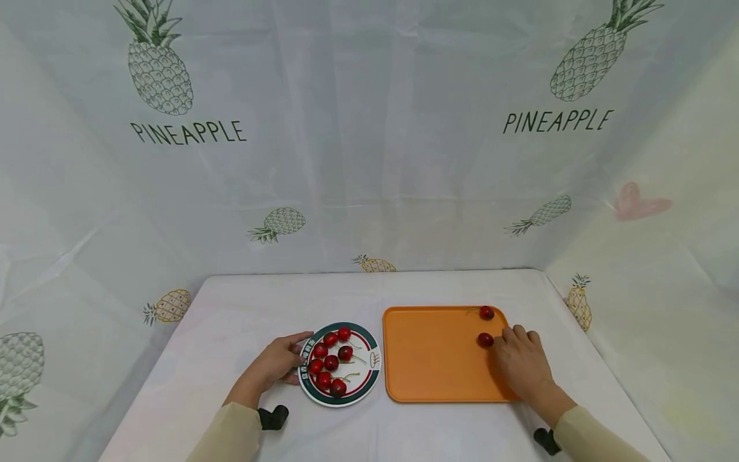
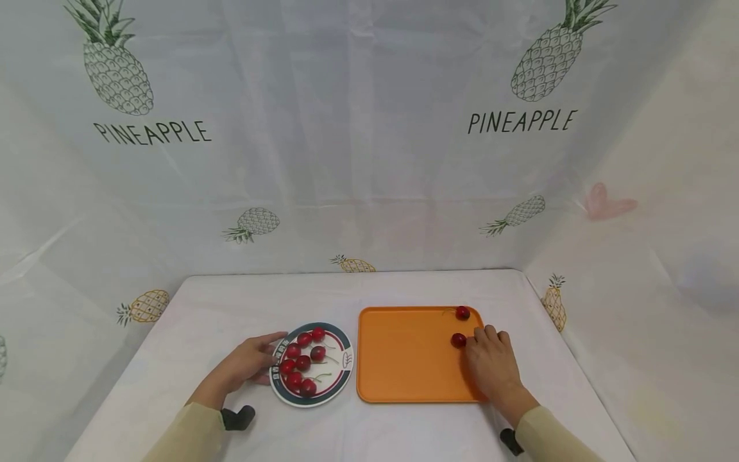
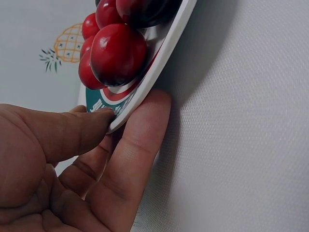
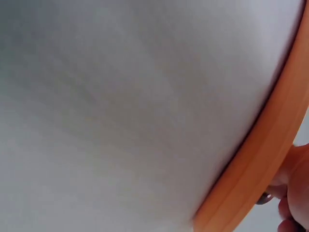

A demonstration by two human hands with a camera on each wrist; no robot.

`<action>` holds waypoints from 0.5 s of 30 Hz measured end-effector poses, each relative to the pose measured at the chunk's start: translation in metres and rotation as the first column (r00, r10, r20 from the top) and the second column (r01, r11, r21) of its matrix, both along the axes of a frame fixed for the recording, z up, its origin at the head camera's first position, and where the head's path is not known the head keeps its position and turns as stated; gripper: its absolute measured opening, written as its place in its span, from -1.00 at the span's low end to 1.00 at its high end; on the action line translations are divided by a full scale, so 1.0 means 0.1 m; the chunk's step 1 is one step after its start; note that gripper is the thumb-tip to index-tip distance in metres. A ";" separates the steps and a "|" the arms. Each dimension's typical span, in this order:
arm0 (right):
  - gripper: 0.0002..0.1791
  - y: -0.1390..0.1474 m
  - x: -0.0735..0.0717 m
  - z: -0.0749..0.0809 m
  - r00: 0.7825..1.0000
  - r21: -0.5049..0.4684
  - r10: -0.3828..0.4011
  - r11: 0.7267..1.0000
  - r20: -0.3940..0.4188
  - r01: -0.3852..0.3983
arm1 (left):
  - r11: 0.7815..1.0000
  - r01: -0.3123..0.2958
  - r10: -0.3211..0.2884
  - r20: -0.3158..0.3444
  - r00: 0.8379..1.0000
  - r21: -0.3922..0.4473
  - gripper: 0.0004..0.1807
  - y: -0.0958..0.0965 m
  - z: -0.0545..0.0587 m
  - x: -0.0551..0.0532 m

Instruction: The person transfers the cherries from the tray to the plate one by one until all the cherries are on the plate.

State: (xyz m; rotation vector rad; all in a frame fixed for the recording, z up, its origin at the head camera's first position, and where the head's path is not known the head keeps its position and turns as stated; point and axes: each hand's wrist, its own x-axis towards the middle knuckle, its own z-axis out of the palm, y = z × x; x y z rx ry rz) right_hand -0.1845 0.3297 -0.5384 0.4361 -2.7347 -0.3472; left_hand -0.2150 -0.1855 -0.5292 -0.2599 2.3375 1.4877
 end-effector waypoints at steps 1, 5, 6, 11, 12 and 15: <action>-0.77 0.00 -0.01 0.00 1.000 0.012 0.012 1.000 -0.007 -0.012 | 1.000 0.001 -0.001 -0.001 1.000 -0.002 -0.32 0.00 0.00 0.00; -0.70 -0.06 -0.08 0.03 0.998 0.052 0.061 0.997 -0.034 -0.059 | 1.000 -0.003 0.003 0.004 1.000 -0.007 -0.32 0.00 0.00 0.00; -0.69 -0.09 -0.10 0.04 0.997 0.054 0.070 0.996 -0.034 -0.068 | 1.000 -0.005 0.005 0.004 1.000 -0.009 -0.32 0.00 0.00 -0.01; -0.64 -0.27 -0.19 0.10 0.993 0.063 0.107 0.993 -0.053 -0.104 | 1.000 0.000 0.000 -0.001 1.000 -0.014 -0.32 0.00 0.01 0.00; -0.62 -0.31 -0.21 0.10 0.991 0.068 0.116 0.991 -0.060 -0.112 | 1.000 0.000 0.000 -0.001 1.000 -0.013 -0.32 0.00 0.01 0.00; -0.65 -0.43 -0.26 0.15 0.986 0.083 0.147 0.987 -0.085 -0.140 | 1.000 0.002 -0.002 -0.001 1.000 -0.011 -0.32 0.01 0.01 -0.01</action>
